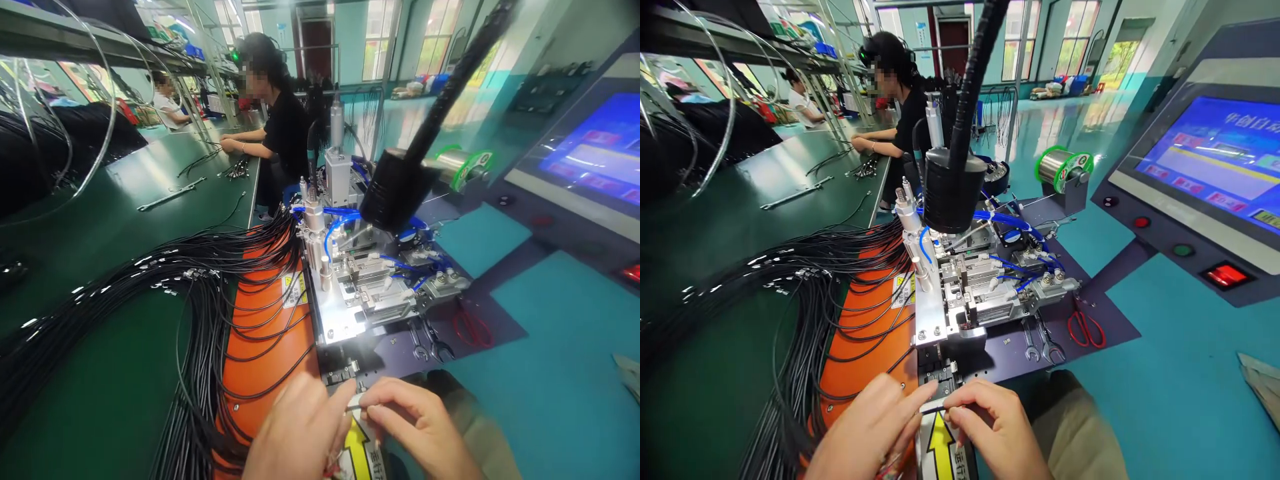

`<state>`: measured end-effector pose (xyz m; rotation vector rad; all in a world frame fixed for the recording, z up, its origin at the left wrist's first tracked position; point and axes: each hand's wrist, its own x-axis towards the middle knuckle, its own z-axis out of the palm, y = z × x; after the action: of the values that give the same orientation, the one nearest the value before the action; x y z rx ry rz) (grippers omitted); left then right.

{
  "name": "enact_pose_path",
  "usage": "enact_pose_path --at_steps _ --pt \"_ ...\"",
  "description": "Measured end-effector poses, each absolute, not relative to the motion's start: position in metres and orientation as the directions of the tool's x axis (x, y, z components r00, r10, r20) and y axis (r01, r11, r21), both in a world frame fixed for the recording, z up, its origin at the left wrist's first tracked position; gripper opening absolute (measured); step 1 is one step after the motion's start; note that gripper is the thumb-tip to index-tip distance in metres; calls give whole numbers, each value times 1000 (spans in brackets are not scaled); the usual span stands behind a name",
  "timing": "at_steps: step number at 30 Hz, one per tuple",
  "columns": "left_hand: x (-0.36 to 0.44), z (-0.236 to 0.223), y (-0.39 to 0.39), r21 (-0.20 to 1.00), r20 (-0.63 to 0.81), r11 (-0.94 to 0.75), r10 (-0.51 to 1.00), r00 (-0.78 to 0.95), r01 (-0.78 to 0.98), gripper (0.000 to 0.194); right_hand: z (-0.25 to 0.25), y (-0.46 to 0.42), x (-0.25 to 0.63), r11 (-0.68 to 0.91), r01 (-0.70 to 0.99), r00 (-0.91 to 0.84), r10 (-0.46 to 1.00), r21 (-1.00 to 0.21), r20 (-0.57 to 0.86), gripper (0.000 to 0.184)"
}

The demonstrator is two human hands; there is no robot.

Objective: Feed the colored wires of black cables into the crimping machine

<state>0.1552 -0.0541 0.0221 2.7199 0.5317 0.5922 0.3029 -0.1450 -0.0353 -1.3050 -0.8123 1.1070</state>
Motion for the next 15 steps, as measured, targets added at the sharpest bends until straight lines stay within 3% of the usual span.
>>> enact_pose_path --at_steps 4,6,10,15 --pt "167 -3 -50 697 225 -692 460 859 188 27 -34 -144 296 -66 -404 295 935 -913 -198 6" --pt "169 -7 -49 801 159 -567 509 846 190 24 -33 -142 294 -76 -477 297 924 -876 -242 11" --pt "166 -5 -48 886 79 -402 618 782 229 22 -31 -138 294 -98 -494 352 886 -864 -302 16" --pt "165 -5 -48 883 54 -391 635 770 260 19 -29 -137 292 -119 -473 375 869 -873 -322 20"
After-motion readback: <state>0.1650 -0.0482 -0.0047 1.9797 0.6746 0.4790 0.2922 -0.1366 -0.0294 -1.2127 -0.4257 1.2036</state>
